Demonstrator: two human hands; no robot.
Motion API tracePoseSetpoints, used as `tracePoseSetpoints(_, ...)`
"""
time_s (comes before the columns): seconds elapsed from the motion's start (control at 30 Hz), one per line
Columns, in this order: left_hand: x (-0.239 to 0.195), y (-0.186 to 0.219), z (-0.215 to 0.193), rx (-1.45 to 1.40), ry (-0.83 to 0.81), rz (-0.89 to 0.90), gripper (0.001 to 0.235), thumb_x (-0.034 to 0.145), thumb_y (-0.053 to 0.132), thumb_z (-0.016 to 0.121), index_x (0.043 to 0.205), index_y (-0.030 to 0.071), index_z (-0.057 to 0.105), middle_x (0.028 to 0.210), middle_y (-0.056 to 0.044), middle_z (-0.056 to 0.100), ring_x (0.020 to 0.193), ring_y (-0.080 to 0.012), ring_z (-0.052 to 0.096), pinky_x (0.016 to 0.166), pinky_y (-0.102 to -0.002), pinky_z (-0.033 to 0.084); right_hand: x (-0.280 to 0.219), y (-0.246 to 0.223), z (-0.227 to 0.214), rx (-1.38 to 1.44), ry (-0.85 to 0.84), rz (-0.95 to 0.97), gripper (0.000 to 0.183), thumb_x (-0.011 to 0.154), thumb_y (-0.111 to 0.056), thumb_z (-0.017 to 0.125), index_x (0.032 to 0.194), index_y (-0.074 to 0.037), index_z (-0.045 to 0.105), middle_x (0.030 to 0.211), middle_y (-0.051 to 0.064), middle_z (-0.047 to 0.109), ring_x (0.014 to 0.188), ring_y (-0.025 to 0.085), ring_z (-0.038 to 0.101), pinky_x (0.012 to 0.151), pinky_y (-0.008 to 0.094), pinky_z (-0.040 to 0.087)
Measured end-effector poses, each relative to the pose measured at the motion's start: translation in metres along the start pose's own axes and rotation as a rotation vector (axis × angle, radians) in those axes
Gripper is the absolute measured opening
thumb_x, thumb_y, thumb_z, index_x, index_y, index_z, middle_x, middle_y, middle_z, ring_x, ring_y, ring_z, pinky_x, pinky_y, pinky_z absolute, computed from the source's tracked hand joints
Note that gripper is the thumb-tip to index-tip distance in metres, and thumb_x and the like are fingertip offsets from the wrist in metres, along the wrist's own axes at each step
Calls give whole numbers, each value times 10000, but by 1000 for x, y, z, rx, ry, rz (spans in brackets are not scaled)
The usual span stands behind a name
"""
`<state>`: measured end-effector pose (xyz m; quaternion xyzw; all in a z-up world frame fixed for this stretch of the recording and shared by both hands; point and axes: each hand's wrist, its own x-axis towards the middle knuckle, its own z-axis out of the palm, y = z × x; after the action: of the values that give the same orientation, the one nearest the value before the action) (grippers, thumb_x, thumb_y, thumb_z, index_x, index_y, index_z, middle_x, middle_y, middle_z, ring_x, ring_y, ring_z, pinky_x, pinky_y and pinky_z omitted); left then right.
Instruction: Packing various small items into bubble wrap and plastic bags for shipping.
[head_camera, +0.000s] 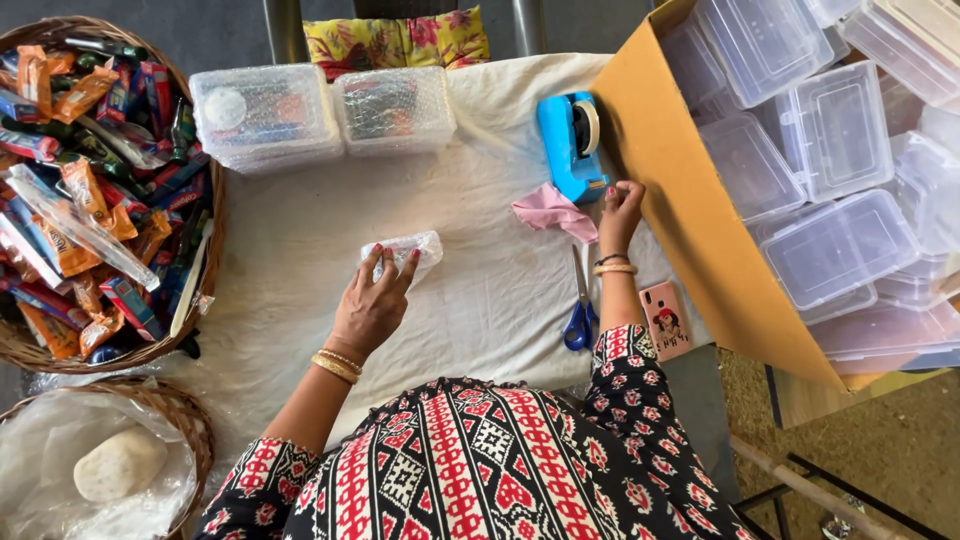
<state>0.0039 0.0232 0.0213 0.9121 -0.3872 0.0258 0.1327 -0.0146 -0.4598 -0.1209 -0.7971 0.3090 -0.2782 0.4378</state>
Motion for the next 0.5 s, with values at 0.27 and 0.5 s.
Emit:
tracePoseSetpoints(0.27,-1,1,1,-10,5,0,706,850,147,643,1529,134,448,1349,-177,561,1350,-397,472,1085,-482,462,-8,66,30,123,14,144,86,1042,-111,631,1052,-47,574,920,12,625,753,96,590,625,252,552)
tracePoseSetpoints(0.5,-2,1,6,-11,11,2,708,852,133,640,1533,128,446,1368,-187,550,1361,-404,466,1090,-471,461,-6,120,47,287,27,406,134,1078,-134,598,1047,-11,557,861,55,590,695,130,533,605,274,477)
